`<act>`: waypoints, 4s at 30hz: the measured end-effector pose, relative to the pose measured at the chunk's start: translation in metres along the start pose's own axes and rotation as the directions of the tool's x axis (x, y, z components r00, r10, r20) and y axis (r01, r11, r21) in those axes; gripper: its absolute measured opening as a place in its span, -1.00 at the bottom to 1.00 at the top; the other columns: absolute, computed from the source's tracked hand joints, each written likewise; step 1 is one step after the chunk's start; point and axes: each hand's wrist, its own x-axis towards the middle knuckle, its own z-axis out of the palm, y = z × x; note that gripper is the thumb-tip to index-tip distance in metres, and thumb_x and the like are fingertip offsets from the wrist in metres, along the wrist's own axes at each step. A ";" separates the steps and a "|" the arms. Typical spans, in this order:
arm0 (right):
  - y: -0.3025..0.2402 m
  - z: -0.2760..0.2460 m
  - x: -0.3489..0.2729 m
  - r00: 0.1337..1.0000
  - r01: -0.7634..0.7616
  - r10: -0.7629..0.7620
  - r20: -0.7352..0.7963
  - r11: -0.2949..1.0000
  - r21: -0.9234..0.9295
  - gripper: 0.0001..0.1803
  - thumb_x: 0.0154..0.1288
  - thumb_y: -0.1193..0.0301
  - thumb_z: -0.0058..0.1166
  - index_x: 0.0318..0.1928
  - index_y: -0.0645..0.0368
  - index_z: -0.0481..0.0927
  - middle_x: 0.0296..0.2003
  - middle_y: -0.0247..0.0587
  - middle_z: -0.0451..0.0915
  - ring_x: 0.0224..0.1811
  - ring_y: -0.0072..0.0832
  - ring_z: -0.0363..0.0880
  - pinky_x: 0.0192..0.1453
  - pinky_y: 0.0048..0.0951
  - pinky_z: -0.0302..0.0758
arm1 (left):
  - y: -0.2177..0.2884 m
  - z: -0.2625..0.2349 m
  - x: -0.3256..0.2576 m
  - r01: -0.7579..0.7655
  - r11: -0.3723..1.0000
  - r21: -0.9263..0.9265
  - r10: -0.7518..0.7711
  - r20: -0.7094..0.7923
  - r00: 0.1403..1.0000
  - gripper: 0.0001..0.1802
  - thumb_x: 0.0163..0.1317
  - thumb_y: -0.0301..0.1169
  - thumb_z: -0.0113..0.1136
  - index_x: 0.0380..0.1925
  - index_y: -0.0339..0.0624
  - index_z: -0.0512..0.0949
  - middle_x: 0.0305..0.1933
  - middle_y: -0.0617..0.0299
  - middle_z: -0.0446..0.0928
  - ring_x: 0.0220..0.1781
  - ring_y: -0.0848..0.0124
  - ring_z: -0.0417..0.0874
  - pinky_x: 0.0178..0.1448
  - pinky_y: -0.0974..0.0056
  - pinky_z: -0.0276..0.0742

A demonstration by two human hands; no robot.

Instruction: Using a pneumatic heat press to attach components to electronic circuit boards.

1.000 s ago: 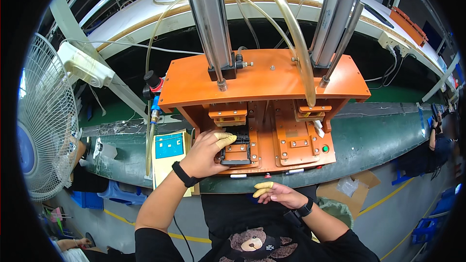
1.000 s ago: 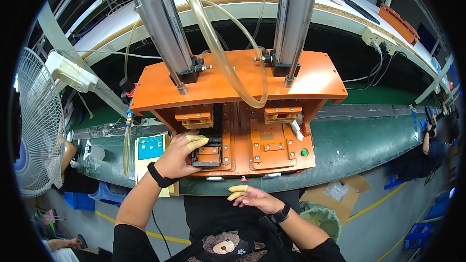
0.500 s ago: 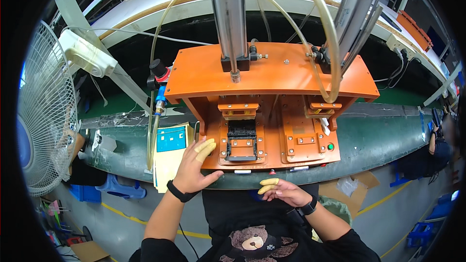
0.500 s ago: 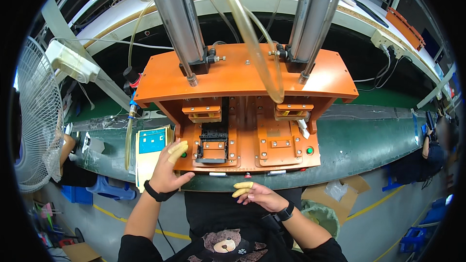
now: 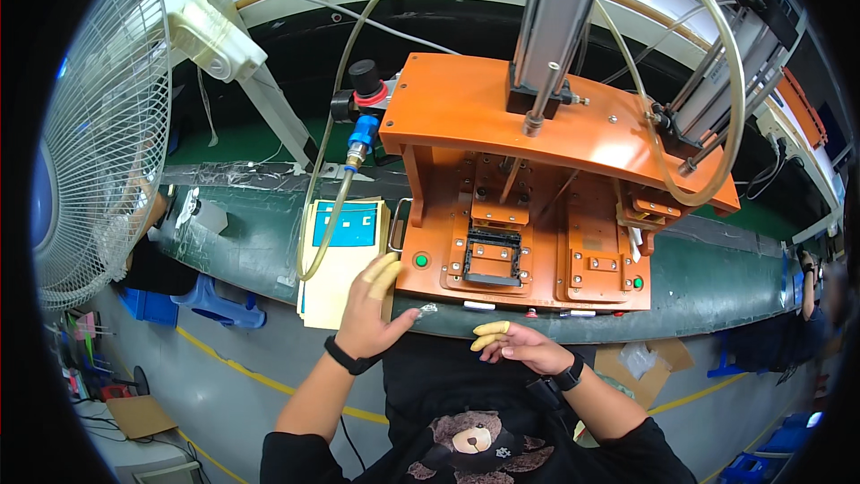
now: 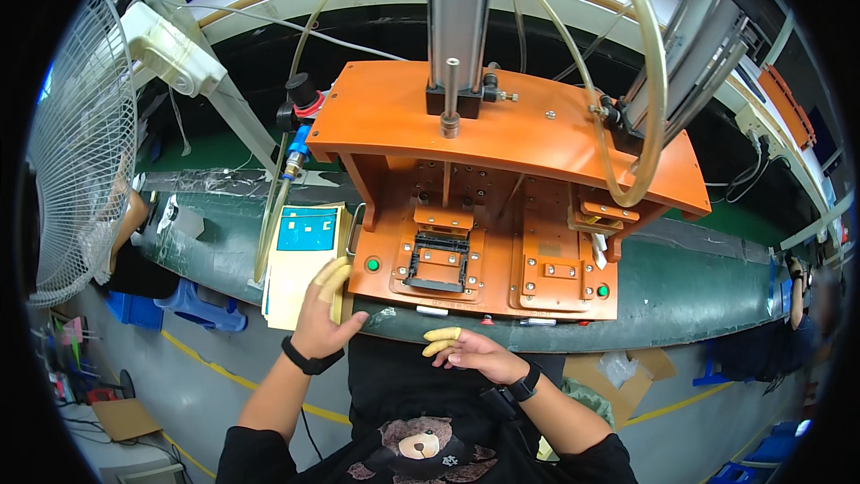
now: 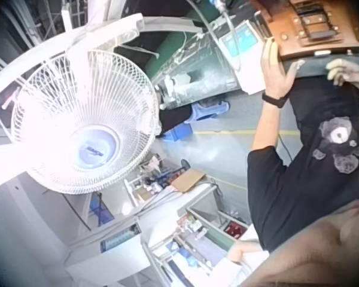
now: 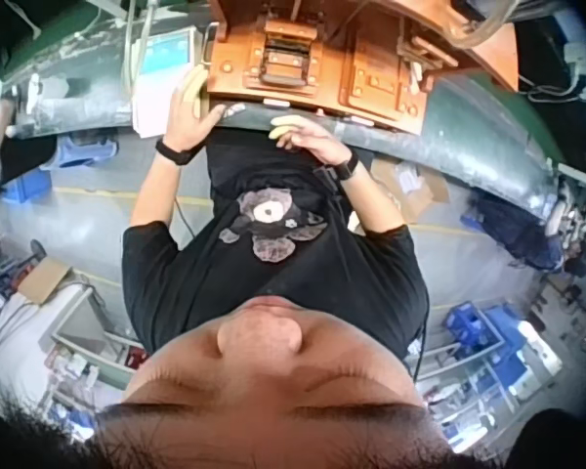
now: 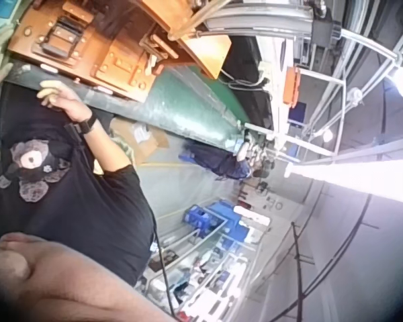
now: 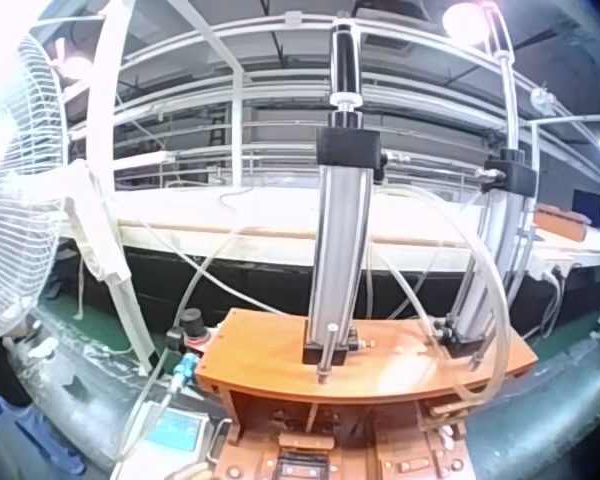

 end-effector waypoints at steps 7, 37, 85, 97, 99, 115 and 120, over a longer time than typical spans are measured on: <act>0.007 0.006 0.024 0.998 -0.040 0.041 0.043 0.999 -0.013 -0.40 0.51 0.30 0.04 0.45 0.27 0.28 0.24 -0.04 0.53 0.18 -0.39 0.54 0.32 -0.35 0.40 | -0.011 -0.014 -0.063 0.171 0.917 0.360 -0.194 0.029 0.981 -0.24 0.09 -0.26 0.46 0.29 -0.30 0.43 0.42 -0.11 0.34 0.49 -0.14 0.29 0.53 -0.12 0.17; -0.001 0.094 0.115 0.963 -0.015 -0.104 -0.248 0.900 -0.435 -0.79 0.43 0.37 0.22 -0.25 0.30 0.67 -0.48 -0.46 0.61 -0.44 -0.80 0.45 -0.40 -0.57 0.43 | 0.056 -0.003 -0.070 0.125 0.992 -0.001 -0.124 -0.144 0.982 -0.30 0.14 -0.23 0.44 0.25 -0.26 0.45 0.39 -0.12 0.36 0.43 -0.21 0.34 0.45 -0.16 0.25; 0.078 -0.069 -0.277 -0.362 0.033 -0.189 -0.913 0.976 -0.215 -0.73 0.39 0.37 0.22 0.05 0.13 0.62 -0.28 -0.38 0.66 -0.33 -0.62 0.62 -0.38 -0.56 0.52 | 0.082 0.092 -0.010 0.573 0.025 -0.819 -0.192 0.559 0.807 -0.69 0.40 -0.57 0.16 0.12 -0.38 0.53 0.02 0.04 0.69 -0.04 0.39 0.72 0.04 0.29 0.68; -0.132 0.041 0.011 0.682 -0.068 -0.729 0.062 -0.148 -0.987 -0.57 0.15 0.29 0.34 0.03 0.16 0.65 0.17 0.00 0.52 0.33 -0.01 0.38 0.33 -0.06 0.39 | 0.086 0.034 -0.006 0.517 0.395 -0.760 -0.222 0.467 0.856 -0.67 0.43 -0.60 0.14 0.17 -0.37 0.51 0.14 0.09 0.64 0.17 0.42 0.65 0.27 0.34 0.53; -0.138 0.040 0.023 0.783 -0.122 -0.621 0.047 -0.227 -0.966 -0.66 0.13 0.34 0.33 -0.07 0.14 0.68 0.20 -0.01 0.50 0.32 0.01 0.40 0.35 -0.09 0.38 | 0.085 0.022 -0.008 0.470 0.431 -0.771 -0.223 0.414 0.883 -0.67 0.42 -0.61 0.14 0.17 -0.37 0.51 0.14 0.06 0.64 0.18 0.39 0.66 0.29 0.32 0.54; -0.136 -0.041 -0.220 0.373 0.806 -0.832 -0.411 0.510 -0.301 -0.64 0.39 0.28 0.15 0.02 0.32 0.62 -0.07 -0.01 0.69 -0.01 -0.14 0.67 0.16 -0.14 0.59 | 0.052 0.013 0.117 0.319 0.673 -0.667 -0.199 0.252 0.947 -0.69 0.41 -0.54 0.20 0.12 -0.33 0.54 0.05 0.23 0.58 0.15 0.43 0.61 0.33 0.28 0.48; -0.056 -0.128 -0.277 0.075 0.952 -0.577 -0.813 0.283 -0.113 -0.68 0.56 0.19 -0.01 0.07 0.12 0.61 0.02 -0.15 0.69 0.14 -0.22 0.60 0.23 -0.08 0.50 | 0.036 0.030 0.151 0.319 0.727 -0.608 -0.154 0.309 0.938 -0.67 0.38 -0.53 0.22 0.11 -0.42 0.52 0.06 0.16 0.61 0.09 0.46 0.62 0.24 0.30 0.52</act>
